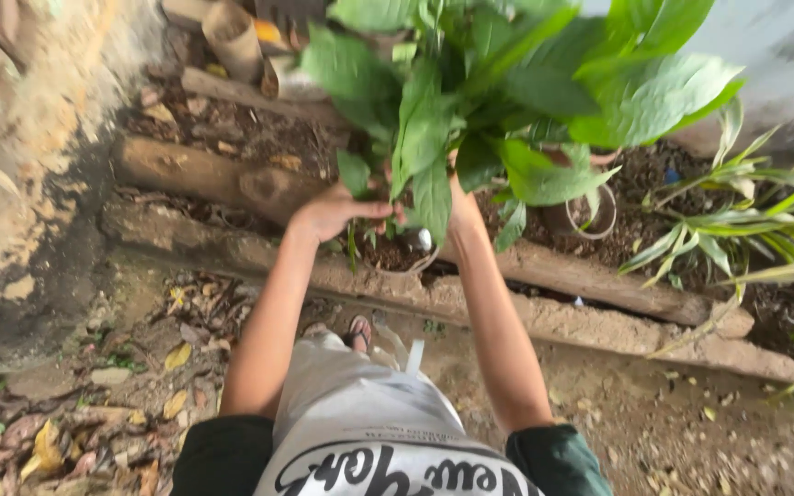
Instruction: Mixing soil in a small plastic pot using a hand tool in a garden setting.
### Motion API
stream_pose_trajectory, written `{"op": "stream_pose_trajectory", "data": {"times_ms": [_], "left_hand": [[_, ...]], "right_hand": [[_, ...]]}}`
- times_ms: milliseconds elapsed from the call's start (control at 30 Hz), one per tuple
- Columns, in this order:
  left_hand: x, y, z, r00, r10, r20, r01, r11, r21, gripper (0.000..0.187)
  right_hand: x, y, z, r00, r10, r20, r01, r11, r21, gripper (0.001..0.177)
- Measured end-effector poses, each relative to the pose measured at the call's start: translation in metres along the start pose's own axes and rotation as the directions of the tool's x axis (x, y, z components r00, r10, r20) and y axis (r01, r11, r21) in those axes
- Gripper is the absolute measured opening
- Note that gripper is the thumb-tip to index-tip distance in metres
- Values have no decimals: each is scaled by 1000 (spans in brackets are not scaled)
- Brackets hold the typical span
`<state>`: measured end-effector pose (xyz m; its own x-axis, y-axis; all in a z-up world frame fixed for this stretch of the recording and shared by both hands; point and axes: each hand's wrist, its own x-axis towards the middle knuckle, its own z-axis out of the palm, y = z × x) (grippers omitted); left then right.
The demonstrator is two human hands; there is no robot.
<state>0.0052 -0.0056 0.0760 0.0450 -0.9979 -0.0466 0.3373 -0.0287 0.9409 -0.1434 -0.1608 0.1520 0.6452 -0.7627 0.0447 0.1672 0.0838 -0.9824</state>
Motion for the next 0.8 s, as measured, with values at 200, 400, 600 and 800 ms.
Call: {"op": "stream_pose_trajectory", "data": {"times_ms": [200, 400, 600, 800], "left_hand": [[20, -109, -66, 957, -208, -201, 209, 978, -12, 75], [12, -37, -7, 919, -319, -231, 318, 947, -42, 74], [13, 14, 49, 923, -135, -359, 106, 989, -99, 75], [62, -52, 44, 852, 273, -447, -167, 951, 262, 25]], "right_hand": [[10, -19, 34, 997, -53, -60, 53, 999, 5, 23], [13, -22, 55, 990, -56, -130, 57, 998, 2, 26], [2, -1, 55, 970, 2, -243, -1, 1000, 3, 28], [23, 51, 27, 903, 108, -416, -91, 994, 61, 40]]}}
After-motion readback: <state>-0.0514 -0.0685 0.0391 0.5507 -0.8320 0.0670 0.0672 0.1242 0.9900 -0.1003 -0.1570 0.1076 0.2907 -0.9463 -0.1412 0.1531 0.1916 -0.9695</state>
